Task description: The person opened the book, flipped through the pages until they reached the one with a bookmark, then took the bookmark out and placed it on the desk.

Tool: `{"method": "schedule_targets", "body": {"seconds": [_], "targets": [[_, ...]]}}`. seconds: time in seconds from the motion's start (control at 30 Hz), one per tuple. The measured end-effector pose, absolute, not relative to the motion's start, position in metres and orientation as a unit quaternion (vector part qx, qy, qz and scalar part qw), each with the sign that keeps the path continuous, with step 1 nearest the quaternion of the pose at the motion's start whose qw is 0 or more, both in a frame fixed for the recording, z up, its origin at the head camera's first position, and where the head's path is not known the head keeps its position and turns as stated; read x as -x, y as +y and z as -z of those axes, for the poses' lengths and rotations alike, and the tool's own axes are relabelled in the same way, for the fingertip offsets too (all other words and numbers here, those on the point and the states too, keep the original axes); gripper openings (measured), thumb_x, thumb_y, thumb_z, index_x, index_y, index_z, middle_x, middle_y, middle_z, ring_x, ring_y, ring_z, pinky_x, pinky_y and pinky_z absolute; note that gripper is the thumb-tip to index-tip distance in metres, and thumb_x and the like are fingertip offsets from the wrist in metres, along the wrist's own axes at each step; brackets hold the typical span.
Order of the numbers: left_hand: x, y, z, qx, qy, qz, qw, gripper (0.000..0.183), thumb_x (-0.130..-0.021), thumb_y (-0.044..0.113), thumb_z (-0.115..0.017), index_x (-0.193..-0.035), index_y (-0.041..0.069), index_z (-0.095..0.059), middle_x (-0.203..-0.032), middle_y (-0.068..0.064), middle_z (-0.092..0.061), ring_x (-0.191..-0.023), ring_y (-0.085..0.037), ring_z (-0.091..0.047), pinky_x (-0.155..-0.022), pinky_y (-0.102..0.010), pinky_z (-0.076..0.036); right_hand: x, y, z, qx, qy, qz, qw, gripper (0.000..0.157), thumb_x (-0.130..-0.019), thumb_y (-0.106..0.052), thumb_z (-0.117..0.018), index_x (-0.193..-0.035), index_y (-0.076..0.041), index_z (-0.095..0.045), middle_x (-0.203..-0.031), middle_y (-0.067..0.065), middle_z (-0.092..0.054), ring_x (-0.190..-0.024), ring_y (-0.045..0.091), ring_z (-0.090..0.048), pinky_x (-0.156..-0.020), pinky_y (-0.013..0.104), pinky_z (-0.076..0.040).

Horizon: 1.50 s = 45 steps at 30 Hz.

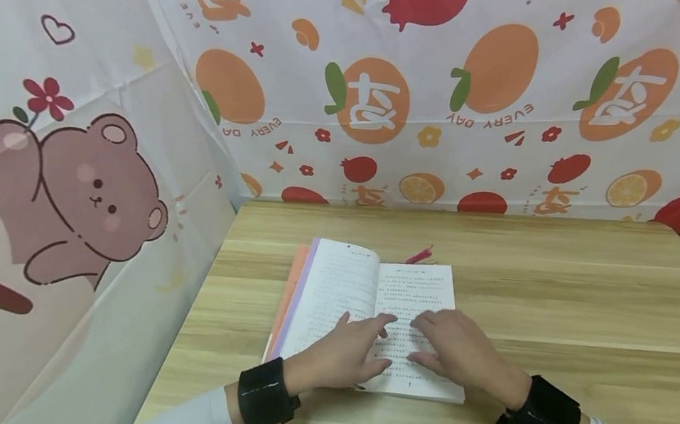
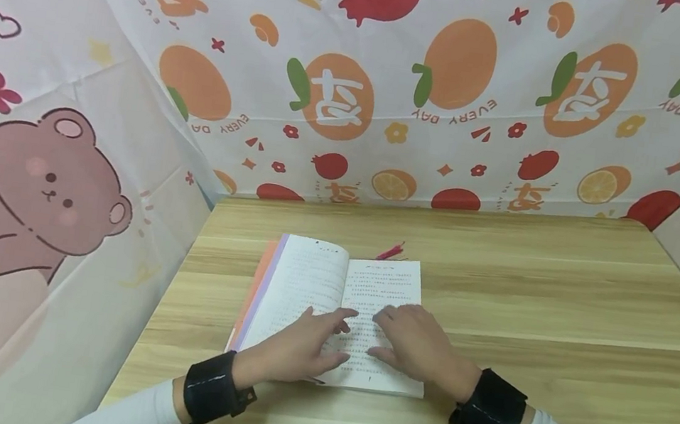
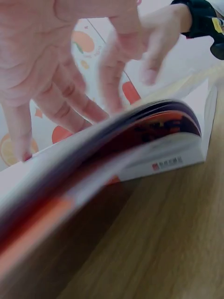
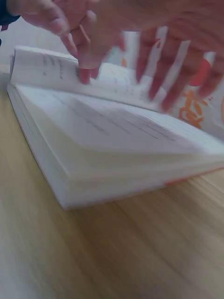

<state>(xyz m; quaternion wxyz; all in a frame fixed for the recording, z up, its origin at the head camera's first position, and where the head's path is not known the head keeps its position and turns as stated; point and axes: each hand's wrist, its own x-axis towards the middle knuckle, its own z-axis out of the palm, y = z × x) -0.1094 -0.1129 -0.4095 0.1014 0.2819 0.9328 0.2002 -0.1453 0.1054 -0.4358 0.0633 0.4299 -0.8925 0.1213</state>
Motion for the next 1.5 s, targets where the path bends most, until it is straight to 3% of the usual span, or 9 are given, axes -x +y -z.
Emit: {"method": "schedule_targets", "body": {"seconds": [0.07,0.27,0.47,0.73,1.0,1.17,1.3,1.4,1.5], "targets": [[0.108,-0.115,0.410,-0.284,0.936,-0.174,0.112,0.058,-0.082,0.036,-0.060,-0.130,0.009,-0.042,-0.122,-0.009,-0.058,-0.113,-0.015,-0.046,-0.097,-0.066,-0.026,0.141,0.109,0.439,-0.441,-0.890,-0.117,0.011,0.066,-0.075,-0.056,-0.060,-0.120,-0.009,-0.054,-0.121,0.009,-0.058,-0.110,0.022,-0.048,-0.090,0.047,-0.045],[0.105,-0.123,0.420,-0.303,0.945,-0.074,0.099,0.061,-0.080,0.048,-0.058,-0.127,0.010,-0.049,-0.140,-0.011,-0.041,-0.129,-0.022,-0.025,-0.098,-0.068,-0.024,0.129,0.115,0.442,-0.423,-0.893,-0.114,-0.103,0.097,-0.065,-0.067,-0.061,-0.140,-0.015,-0.031,-0.150,0.012,-0.021,-0.131,0.031,-0.018,-0.099,0.061,-0.030],[0.104,-0.127,0.431,-0.293,0.952,-0.027,0.087,0.071,-0.077,0.060,-0.054,-0.130,0.013,-0.046,-0.147,-0.011,-0.028,-0.134,-0.023,-0.012,-0.097,-0.067,-0.025,0.132,0.115,0.440,-0.417,-0.898,-0.108,-0.091,0.092,-0.063,-0.059,-0.068,-0.136,-0.013,-0.038,-0.147,0.013,-0.027,-0.129,0.030,-0.024,-0.098,0.057,-0.034],[0.109,-0.129,0.432,-0.269,0.960,-0.026,0.065,0.070,-0.078,0.056,-0.055,-0.131,0.011,-0.046,-0.148,-0.013,-0.027,-0.132,-0.027,-0.017,-0.094,-0.060,-0.037,0.129,0.113,0.440,-0.439,-0.889,-0.096,-0.089,0.100,-0.061,-0.060,-0.069,-0.141,-0.013,-0.029,-0.150,0.013,-0.018,-0.132,0.031,-0.016,-0.102,0.057,-0.029],[0.112,-0.132,0.427,-0.265,0.960,-0.031,0.085,0.067,-0.078,0.052,-0.058,-0.132,0.014,-0.046,-0.148,-0.010,-0.027,-0.132,-0.029,-0.019,-0.092,-0.054,-0.042,0.130,0.111,0.439,-0.434,-0.893,-0.086,-0.087,0.095,-0.062,-0.054,-0.072,-0.139,-0.012,-0.034,-0.149,0.014,-0.021,-0.130,0.032,-0.021,-0.100,0.057,-0.031],[0.112,-0.132,0.425,-0.264,0.959,-0.036,0.093,0.066,-0.078,0.051,-0.058,-0.132,0.014,-0.045,-0.148,-0.010,-0.026,-0.132,-0.029,-0.017,-0.093,-0.056,-0.040,0.131,0.112,0.437,-0.431,-0.892,-0.097,-0.096,0.087,-0.064,-0.051,-0.072,-0.135,-0.012,-0.041,-0.146,0.014,-0.029,-0.128,0.031,-0.027,-0.099,0.056,-0.033],[0.113,-0.132,0.425,-0.264,0.959,-0.038,0.100,0.067,-0.078,0.052,-0.058,-0.132,0.014,-0.046,-0.148,-0.012,-0.026,-0.132,-0.032,-0.017,-0.093,-0.058,-0.039,0.131,0.112,0.434,-0.440,-0.887,-0.097,-0.099,0.069,-0.071,-0.038,-0.071,-0.130,-0.013,-0.047,-0.140,0.014,-0.040,-0.125,0.030,-0.032,-0.099,0.055,-0.034],[0.114,-0.131,0.426,-0.264,0.957,-0.044,0.109,0.070,-0.077,0.058,-0.055,-0.131,0.013,-0.047,-0.148,-0.014,-0.025,-0.129,-0.039,-0.018,-0.092,-0.061,-0.039,0.132,0.111,0.430,-0.449,-0.887,-0.087,-0.067,0.060,-0.072,-0.026,-0.070,-0.127,-0.011,-0.050,-0.137,0.015,-0.044,-0.122,0.031,-0.036,-0.098,0.055,-0.034],[0.114,-0.128,0.427,-0.262,0.956,-0.051,0.121,0.080,-0.075,0.069,-0.047,-0.129,0.011,-0.048,-0.148,-0.019,-0.024,-0.126,-0.046,-0.018,-0.090,-0.065,-0.037,0.134,0.109,0.426,-0.429,-0.899,-0.087,0.014,0.065,-0.073,-0.026,-0.069,-0.130,-0.007,-0.045,-0.138,0.018,-0.041,-0.123,0.032,-0.034,-0.098,0.056,-0.034]]}}
